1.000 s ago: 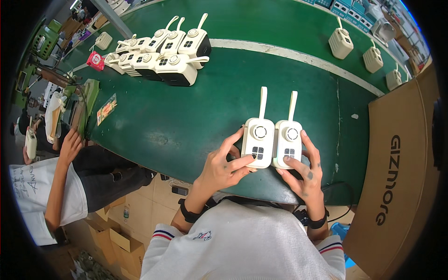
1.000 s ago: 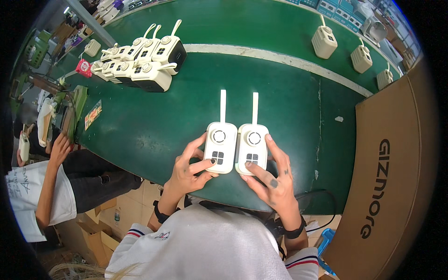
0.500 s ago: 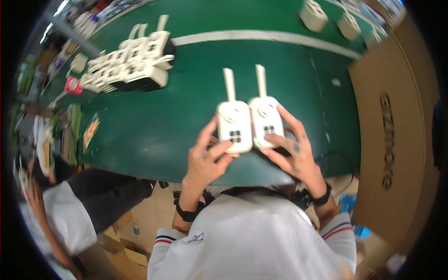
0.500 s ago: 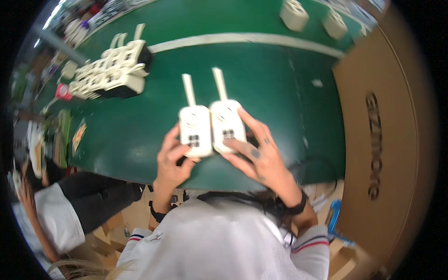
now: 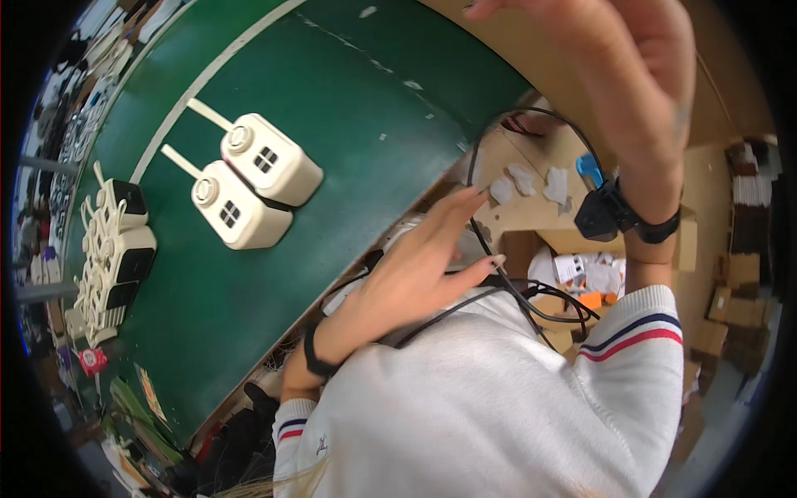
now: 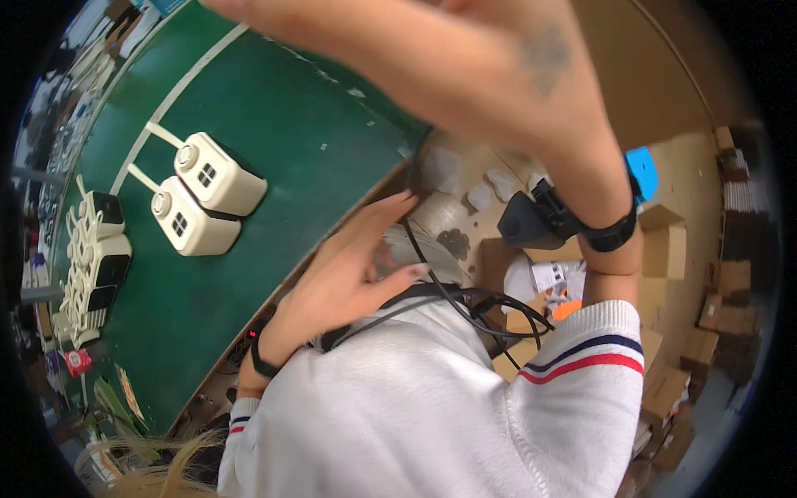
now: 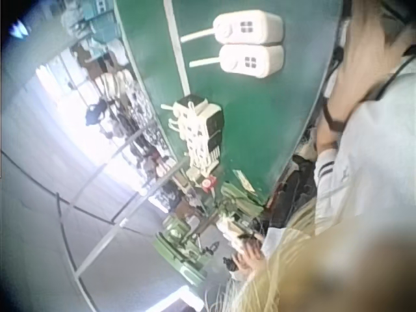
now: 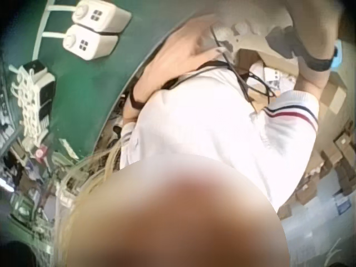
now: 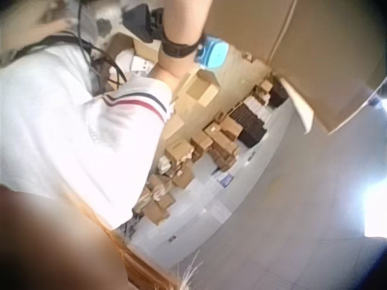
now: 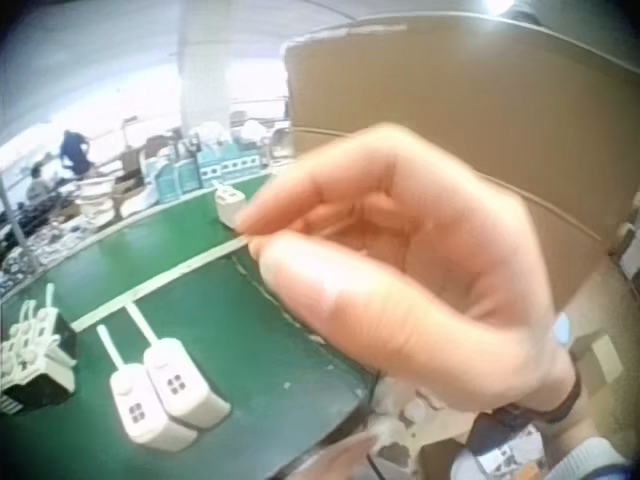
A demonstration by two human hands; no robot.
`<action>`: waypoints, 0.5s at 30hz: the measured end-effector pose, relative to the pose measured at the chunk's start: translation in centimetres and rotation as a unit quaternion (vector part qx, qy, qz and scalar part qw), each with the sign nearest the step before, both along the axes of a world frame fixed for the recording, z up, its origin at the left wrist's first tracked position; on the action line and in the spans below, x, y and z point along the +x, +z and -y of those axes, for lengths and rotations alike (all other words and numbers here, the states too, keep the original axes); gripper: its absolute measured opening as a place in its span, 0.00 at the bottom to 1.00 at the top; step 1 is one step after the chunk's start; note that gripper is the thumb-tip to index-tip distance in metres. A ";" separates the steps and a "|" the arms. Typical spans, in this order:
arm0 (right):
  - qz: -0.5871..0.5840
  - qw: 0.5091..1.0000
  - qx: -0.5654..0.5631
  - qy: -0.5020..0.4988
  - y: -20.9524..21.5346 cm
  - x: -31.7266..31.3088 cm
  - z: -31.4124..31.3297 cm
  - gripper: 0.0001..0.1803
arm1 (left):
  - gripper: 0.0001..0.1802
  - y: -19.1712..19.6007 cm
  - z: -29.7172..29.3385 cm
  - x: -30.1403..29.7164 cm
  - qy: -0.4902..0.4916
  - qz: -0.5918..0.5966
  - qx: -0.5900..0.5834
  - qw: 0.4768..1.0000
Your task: Testing the functionality and indicator lights of multiple hand-held electronic devices on a production line.
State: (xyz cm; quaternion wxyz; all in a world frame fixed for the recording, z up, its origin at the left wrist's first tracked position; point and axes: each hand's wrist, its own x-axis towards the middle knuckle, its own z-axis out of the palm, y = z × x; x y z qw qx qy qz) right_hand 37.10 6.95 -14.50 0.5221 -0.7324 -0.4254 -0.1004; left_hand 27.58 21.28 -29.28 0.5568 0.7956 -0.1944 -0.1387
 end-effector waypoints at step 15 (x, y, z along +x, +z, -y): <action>-0.442 0.767 -0.461 -0.065 -10.1 -8.5 15.6 0.35 | 0.18 -3.5 10.5 6.5 -0.124 0.467 -0.093 0.871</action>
